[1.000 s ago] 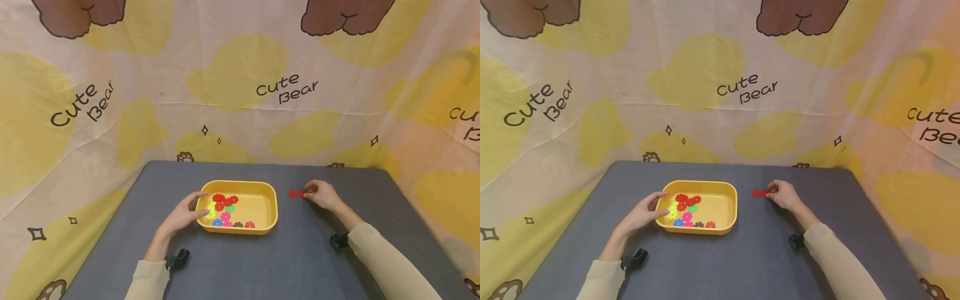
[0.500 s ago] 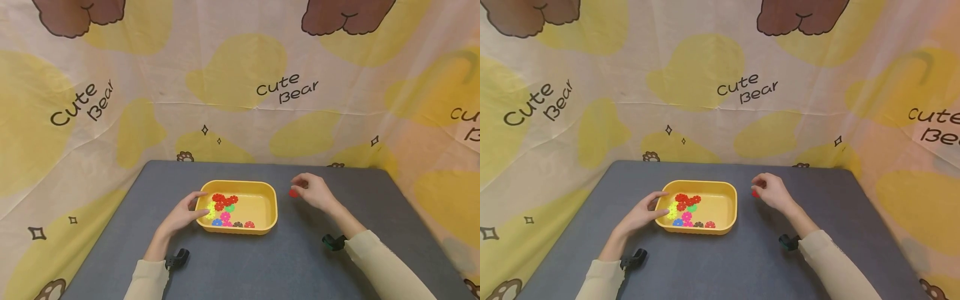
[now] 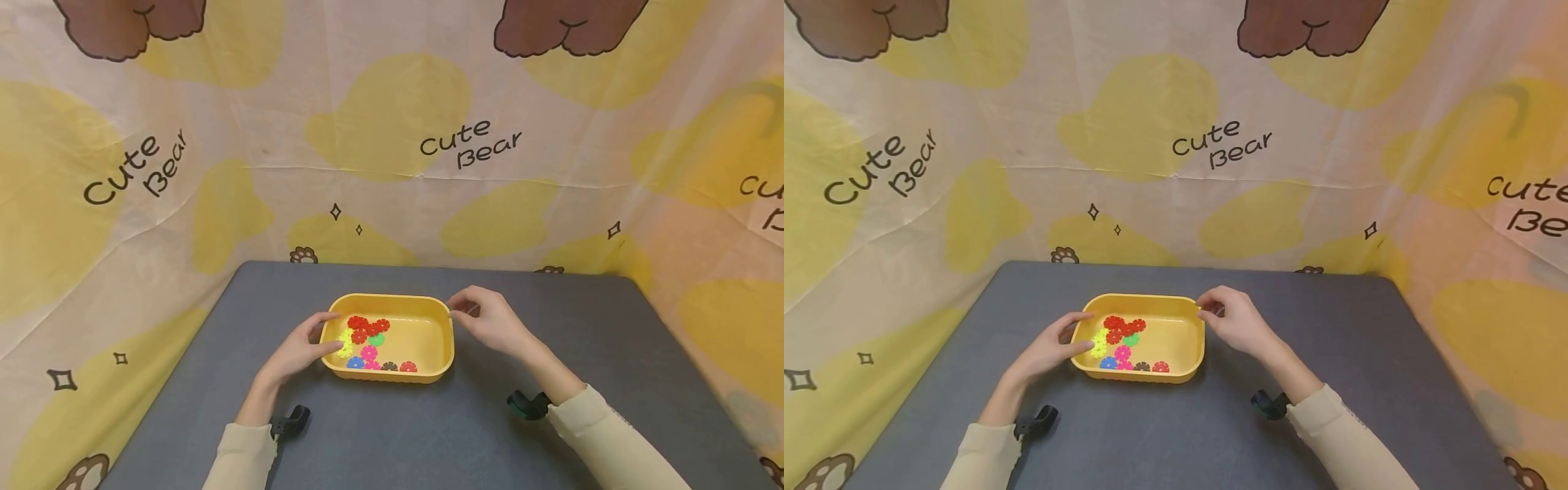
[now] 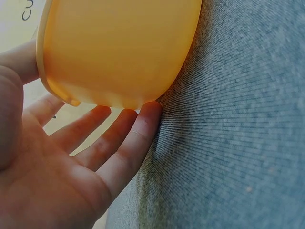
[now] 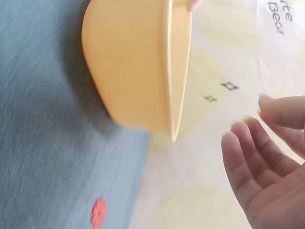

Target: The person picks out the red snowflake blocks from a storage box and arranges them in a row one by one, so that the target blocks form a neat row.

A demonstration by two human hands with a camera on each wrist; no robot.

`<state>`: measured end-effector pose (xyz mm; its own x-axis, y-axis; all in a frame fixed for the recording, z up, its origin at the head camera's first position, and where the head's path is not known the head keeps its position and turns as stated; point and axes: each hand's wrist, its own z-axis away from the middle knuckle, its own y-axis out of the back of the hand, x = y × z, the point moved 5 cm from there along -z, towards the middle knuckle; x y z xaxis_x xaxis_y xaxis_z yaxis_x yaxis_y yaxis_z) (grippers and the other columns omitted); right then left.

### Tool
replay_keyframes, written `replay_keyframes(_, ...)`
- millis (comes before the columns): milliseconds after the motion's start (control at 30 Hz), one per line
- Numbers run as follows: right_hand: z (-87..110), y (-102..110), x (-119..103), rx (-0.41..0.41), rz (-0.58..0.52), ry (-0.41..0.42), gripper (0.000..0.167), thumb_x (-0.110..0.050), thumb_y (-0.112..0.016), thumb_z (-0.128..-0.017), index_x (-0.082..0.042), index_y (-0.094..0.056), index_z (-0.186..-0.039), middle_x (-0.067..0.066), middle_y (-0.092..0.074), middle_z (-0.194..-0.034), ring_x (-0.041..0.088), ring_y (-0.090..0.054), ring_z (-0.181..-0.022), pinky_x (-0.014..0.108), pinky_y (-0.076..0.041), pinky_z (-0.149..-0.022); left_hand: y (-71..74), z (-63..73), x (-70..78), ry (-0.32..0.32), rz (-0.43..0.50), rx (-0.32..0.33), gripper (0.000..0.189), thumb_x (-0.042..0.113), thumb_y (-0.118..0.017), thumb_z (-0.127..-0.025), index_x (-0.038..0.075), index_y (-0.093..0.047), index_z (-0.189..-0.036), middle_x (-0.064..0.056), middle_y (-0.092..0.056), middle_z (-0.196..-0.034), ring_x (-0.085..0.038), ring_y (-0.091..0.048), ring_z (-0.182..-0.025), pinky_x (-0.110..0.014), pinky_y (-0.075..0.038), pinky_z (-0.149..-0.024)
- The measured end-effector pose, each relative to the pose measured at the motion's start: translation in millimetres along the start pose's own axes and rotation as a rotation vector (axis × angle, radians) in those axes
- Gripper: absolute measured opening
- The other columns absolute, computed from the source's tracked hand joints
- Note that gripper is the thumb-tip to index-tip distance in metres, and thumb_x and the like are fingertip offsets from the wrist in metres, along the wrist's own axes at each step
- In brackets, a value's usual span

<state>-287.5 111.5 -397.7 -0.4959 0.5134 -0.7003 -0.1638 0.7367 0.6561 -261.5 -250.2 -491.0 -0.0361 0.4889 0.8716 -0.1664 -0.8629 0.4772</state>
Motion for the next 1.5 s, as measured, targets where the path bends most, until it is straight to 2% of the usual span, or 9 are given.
replay_keyframes(267, -11.0, -32.0, -12.9, -0.109, -0.029, 0.051, 0.016, -0.011, -0.078, -0.090, -0.010, -0.074, -0.105, -0.004, -0.069, -0.098, 0.013, -0.064, -0.089, 0.032, -0.056, -0.079, 1.1, 1.3, -0.4, 0.008, 0.002, 0.005, 0.066, 0.037, -0.079, -0.088, 0.023, -0.052, -0.145, -0.012, -0.037, -0.159, -0.042, -0.038, -0.143, -0.062, -0.040, -0.107)
replay_keyframes(367, -15.4, -46.8, -15.0, -0.188, -0.030, 0.068, 0.017, -0.011, -0.079, -0.089, -0.011, -0.074, -0.105, -0.003, -0.070, -0.098, 0.015, -0.063, -0.088, 0.030, -0.055, -0.076, 1.4, 1.4, -0.4, 0.008, 0.006, 0.007, 0.066, 0.037, -0.080, -0.087, 0.023, -0.052, -0.145, -0.012, -0.037, -0.159, -0.041, -0.039, -0.142, -0.061, -0.042, -0.107)
replay_keyframes(467, -19.0, -62.3, -15.8, -0.282, -0.024, 0.082, 0.020, -0.009, -0.079, -0.088, -0.009, -0.072, -0.107, 0.005, -0.070, -0.102, 0.018, -0.063, -0.088, 0.028, -0.054, -0.073, 1.6, 1.6, -0.4, 0.007, 0.010, 0.007, 0.066, 0.037, -0.080, -0.087, 0.023, -0.052, -0.145, -0.012, -0.038, -0.158, -0.041, -0.040, -0.141, -0.061, -0.042, -0.107)
replay_keyframes(600, -22.7, -81.6, -15.5, -0.393, 0.016, 0.098, 0.022, -0.005, -0.079, -0.087, -0.002, -0.070, -0.107, 0.013, -0.069, -0.104, 0.021, -0.063, -0.087, 0.030, -0.053, -0.075, 1.1, 1.6, -1.3, 0.010, 0.013, 0.003, 0.065, 0.037, -0.080, -0.087, 0.023, -0.052, -0.145, -0.012, -0.037, -0.159, -0.041, -0.039, -0.142, -0.060, -0.042, -0.107)
replay_keyframes(767, -25.4, -100.6, -14.5, -0.500, 0.099, 0.100, 0.023, -0.009, -0.082, -0.085, -0.003, -0.070, -0.105, 0.007, -0.068, -0.097, 0.024, -0.061, -0.087, 0.032, -0.052, -0.080, 0.2, 0.4, -3.0, 0.020, 0.015, -0.004, 0.067, 0.040, -0.081, -0.086, 0.025, -0.053, -0.144, -0.012, -0.037, -0.159, -0.041, -0.039, -0.143, -0.059, -0.043, -0.107)
replay_keyframes(900, -25.9, -110.8, -12.9, -0.561, 0.148, 0.079, 0.023, -0.012, -0.082, -0.085, -0.008, -0.070, -0.105, 0.001, -0.065, -0.095, 0.020, -0.059, -0.088, 0.034, -0.050, -0.082, 0.0, 0.1, -2.9, 0.023, 0.019, -0.008, 0.066, 0.039, -0.080, -0.086, 0.025, -0.052, -0.145, -0.012, -0.037, -0.159, -0.041, -0.040, -0.142, -0.058, -0.044, -0.107)
replay_keyframes(1067, -26.9, -120.0, -9.0, -0.613, 0.210, 0.047, 0.024, -0.009, -0.082, -0.084, -0.011, -0.067, -0.103, -0.001, -0.060, -0.091, 0.015, -0.054, -0.084, 0.031, -0.049, -0.079, -0.1, 0.5, -1.6, 0.024, 0.023, -0.004, 0.066, 0.037, -0.080, -0.087, 0.025, -0.051, -0.146, -0.012, -0.039, -0.158, -0.040, -0.042, -0.140, -0.058, -0.044, -0.106)
replay_keyframes(1233, -27.2, -128.5, -7.4, -0.629, 0.265, 0.041, 0.026, -0.006, -0.082, -0.082, -0.012, -0.063, -0.099, 0.000, -0.055, -0.085, 0.014, -0.050, -0.079, 0.028, -0.046, -0.074, 0.3, -0.1, -2.0, 0.023, 0.017, -0.007, 0.067, 0.040, -0.080, -0.086, 0.025, -0.052, -0.145, -0.012, -0.039, -0.158, -0.040, -0.041, -0.141, -0.059, -0.043, -0.106)
replay_keyframes(1500, -31.8, -134.8, -3.7, -0.600, 0.273, -0.002, 0.026, -0.011, -0.084, -0.082, -0.014, -0.064, -0.097, 0.000, -0.058, -0.084, 0.014, -0.052, -0.079, 0.028, -0.046, -0.073, 0.1, 0.2, -1.3, 0.023, 0.009, -0.004, 0.067, 0.039, -0.080, -0.086, 0.025, -0.052, -0.145, -0.011, -0.039, -0.158, -0.041, -0.040, -0.142, -0.060, -0.042, -0.107)
